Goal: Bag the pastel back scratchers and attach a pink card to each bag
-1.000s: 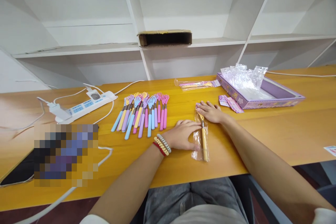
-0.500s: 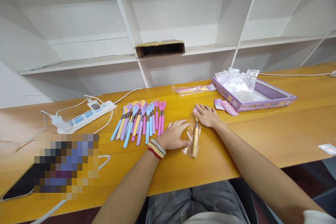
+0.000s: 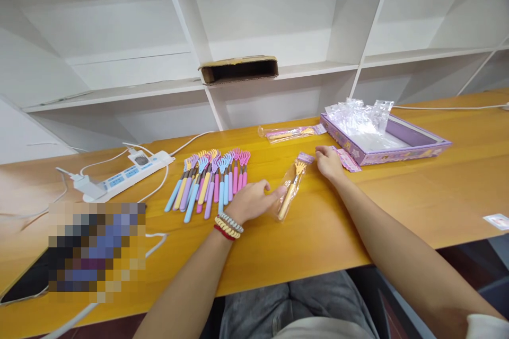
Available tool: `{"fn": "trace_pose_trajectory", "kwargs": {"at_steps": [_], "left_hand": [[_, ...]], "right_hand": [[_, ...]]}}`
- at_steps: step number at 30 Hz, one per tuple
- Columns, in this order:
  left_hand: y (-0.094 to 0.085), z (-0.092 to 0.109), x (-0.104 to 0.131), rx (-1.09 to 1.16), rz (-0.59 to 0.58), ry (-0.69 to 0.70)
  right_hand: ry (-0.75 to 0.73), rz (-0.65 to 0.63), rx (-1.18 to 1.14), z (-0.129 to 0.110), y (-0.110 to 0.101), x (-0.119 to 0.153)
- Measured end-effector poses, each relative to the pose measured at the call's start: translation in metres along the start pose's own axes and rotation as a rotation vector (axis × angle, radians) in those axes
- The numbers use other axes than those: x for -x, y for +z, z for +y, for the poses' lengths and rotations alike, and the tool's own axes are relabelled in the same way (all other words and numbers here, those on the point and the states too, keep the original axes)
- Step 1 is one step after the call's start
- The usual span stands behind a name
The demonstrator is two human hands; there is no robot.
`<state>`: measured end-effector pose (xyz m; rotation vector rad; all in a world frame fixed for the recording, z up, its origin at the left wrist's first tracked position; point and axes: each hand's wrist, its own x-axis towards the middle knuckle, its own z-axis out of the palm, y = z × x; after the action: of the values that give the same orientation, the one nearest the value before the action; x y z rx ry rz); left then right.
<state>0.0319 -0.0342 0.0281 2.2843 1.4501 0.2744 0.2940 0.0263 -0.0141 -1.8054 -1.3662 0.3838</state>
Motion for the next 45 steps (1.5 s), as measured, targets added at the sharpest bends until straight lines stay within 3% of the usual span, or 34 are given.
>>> {"fn": "trace_pose_trajectory", "kwargs": {"at_steps": [5, 11, 16, 20, 25, 28, 32, 36, 39, 41, 45], "left_hand": [[-0.016, 0.000, 0.009, 0.048, -0.253, 0.031], [-0.006, 0.004, 0.005, -0.028, -0.227, -0.012], [0.002, 0.009, 0.002, -0.077, -0.230, -0.058], [0.006, 0.006, 0.001, 0.150, -0.175, 0.018], [0.013, 0.006, -0.005, 0.727, -0.189, 0.027], [0.019, 0.004, -0.011, 0.844, -0.098, 0.049], [0.023, -0.005, -0.017, 0.817, 0.079, 0.042], [0.021, -0.015, -0.022, 1.102, 0.117, 0.053], [0.015, -0.018, -0.036, 1.240, 0.148, -0.038], [0.011, -0.018, -0.055, 1.235, 0.258, -0.108], [0.006, -0.017, -0.106, 1.018, 0.590, -0.240]], "right_hand": [[0.069, -0.083, 0.293, 0.000, -0.007, 0.004], [-0.047, -0.204, 0.493, -0.001, -0.002, 0.007], [0.002, -0.255, 0.534, -0.006, -0.002, 0.004], [0.114, -0.238, 0.388, -0.009, -0.008, 0.005], [0.384, -0.514, -0.198, -0.025, -0.004, 0.021], [0.488, -0.581, -0.407, -0.039, 0.007, 0.034], [0.560, -0.556, -0.664, -0.048, 0.016, 0.039], [0.499, -0.426, -1.074, -0.045, 0.013, 0.032], [0.477, -0.294, -1.233, -0.042, 0.009, 0.020], [0.475, -0.232, -1.241, -0.042, 0.010, 0.009], [0.469, -0.101, -1.201, -0.044, 0.018, -0.021]]}}
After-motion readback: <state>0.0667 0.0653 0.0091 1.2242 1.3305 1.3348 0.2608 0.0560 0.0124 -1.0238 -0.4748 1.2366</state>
